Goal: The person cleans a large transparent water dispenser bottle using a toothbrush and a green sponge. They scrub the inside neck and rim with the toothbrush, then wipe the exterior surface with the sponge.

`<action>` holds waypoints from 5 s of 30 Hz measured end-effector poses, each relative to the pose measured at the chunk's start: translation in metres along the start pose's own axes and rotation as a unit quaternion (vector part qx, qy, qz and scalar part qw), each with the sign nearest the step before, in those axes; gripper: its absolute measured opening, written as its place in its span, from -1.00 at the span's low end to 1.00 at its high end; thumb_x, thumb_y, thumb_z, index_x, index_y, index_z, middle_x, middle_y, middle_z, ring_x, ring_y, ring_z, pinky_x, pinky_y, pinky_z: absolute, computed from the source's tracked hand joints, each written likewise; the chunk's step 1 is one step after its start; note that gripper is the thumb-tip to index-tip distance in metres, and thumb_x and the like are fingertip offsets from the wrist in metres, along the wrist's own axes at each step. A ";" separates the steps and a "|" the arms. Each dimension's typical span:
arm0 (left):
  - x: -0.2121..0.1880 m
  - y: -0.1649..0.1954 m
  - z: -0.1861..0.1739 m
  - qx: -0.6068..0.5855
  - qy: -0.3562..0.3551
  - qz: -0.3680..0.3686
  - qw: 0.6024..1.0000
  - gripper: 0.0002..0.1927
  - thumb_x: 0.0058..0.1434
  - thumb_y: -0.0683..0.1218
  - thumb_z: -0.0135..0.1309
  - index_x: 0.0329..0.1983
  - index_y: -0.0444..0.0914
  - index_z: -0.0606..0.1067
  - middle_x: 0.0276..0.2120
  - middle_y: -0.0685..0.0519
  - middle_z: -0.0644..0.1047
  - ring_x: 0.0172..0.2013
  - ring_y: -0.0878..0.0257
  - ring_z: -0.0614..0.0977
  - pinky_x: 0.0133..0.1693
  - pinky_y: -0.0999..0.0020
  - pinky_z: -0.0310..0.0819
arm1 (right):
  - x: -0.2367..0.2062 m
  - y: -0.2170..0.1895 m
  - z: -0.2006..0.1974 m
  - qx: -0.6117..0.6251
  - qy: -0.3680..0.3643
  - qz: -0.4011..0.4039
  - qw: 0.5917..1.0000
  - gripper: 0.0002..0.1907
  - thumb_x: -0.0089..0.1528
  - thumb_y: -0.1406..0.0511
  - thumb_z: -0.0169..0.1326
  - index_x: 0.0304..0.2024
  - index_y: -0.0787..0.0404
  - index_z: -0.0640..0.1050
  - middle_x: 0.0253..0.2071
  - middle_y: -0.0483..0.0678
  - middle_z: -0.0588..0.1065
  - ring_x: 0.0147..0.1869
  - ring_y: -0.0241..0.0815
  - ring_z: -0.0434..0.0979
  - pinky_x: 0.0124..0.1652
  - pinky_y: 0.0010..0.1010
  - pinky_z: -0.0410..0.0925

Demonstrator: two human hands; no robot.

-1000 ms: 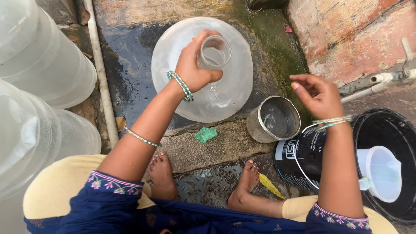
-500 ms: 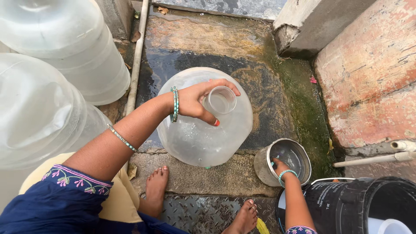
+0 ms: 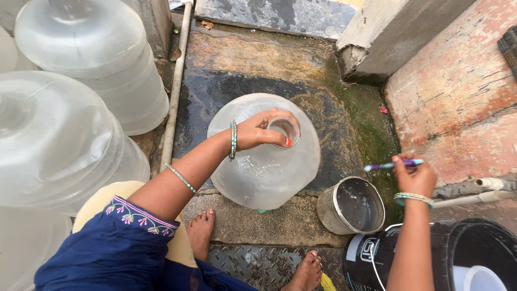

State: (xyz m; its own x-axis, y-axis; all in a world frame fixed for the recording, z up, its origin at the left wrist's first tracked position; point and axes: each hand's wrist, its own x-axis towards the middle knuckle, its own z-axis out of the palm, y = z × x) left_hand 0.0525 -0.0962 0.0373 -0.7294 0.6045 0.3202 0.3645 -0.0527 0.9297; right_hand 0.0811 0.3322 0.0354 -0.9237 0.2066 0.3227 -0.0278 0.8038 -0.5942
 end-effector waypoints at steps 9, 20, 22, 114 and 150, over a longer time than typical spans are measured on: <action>0.003 -0.008 0.017 0.042 -0.054 0.006 0.998 -0.61 0.12 0.14 0.23 -0.03 -0.07 0.54 -0.08 0.20 0.63 0.09 0.27 0.62 0.48 -0.09 -0.48 | -0.033 -0.148 -0.030 -0.071 -0.054 -0.159 0.983 -0.68 0.25 0.29 0.34 -0.05 0.32 0.55 -0.33 0.08 0.62 -0.30 -0.16 0.65 -0.30 -0.39 0.46; -0.014 0.006 0.068 0.114 -0.106 0.018 0.988 -0.01 0.01 0.73 -0.31 0.14 -0.05 0.49 0.02 0.06 0.61 0.25 0.12 0.54 0.48 -0.19 -0.46 | -0.129 -0.268 -0.112 0.039 -0.018 -0.310 0.950 -0.55 0.43 0.41 0.18 0.15 0.37 0.17 -0.03 0.17 0.47 0.03 -0.18 0.66 -0.03 -0.45 0.54; -0.016 0.007 0.075 0.121 -0.103 0.029 0.987 0.01 0.01 0.74 -0.31 0.14 -0.06 0.50 0.09 0.03 0.58 0.30 0.07 0.48 0.46 -0.21 -0.48 | -0.138 -0.272 -0.099 -0.006 -0.024 -0.313 0.950 -0.58 0.40 0.39 0.17 0.12 0.37 0.22 -0.10 0.12 0.56 -0.04 -0.14 0.68 -0.09 -0.41 0.52; -0.005 0.027 0.071 0.126 -0.113 0.037 0.985 -0.14 0.11 0.38 0.25 0.30 -0.22 0.36 0.18 -0.15 0.53 0.25 -0.02 0.49 0.28 0.10 0.32 | -0.090 -0.204 -0.087 0.299 -0.058 -0.125 0.944 -0.77 0.56 0.25 0.04 -0.06 0.28 0.60 -0.20 -0.10 0.57 -0.21 -0.40 0.58 -0.09 -0.61 0.46; -0.023 0.044 0.052 0.401 -0.095 0.023 0.911 0.20 -0.29 0.22 0.49 0.41 -0.03 0.14 0.33 0.08 0.37 0.38 -0.01 0.28 0.37 -0.20 -0.13 | -0.106 -0.237 -0.073 0.243 -0.032 -0.195 0.950 -0.66 0.58 0.15 0.06 -0.07 0.34 0.50 -0.08 -0.08 0.52 -0.01 -0.31 0.48 0.09 -0.52 0.34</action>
State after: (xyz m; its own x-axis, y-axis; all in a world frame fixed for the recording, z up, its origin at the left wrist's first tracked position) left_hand 0.1154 -0.0712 0.0613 -0.6178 0.7463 0.2477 0.7531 0.4711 0.4593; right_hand 0.2134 0.1600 0.1960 -0.8277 -0.1012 0.5519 -0.5317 0.4560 -0.7137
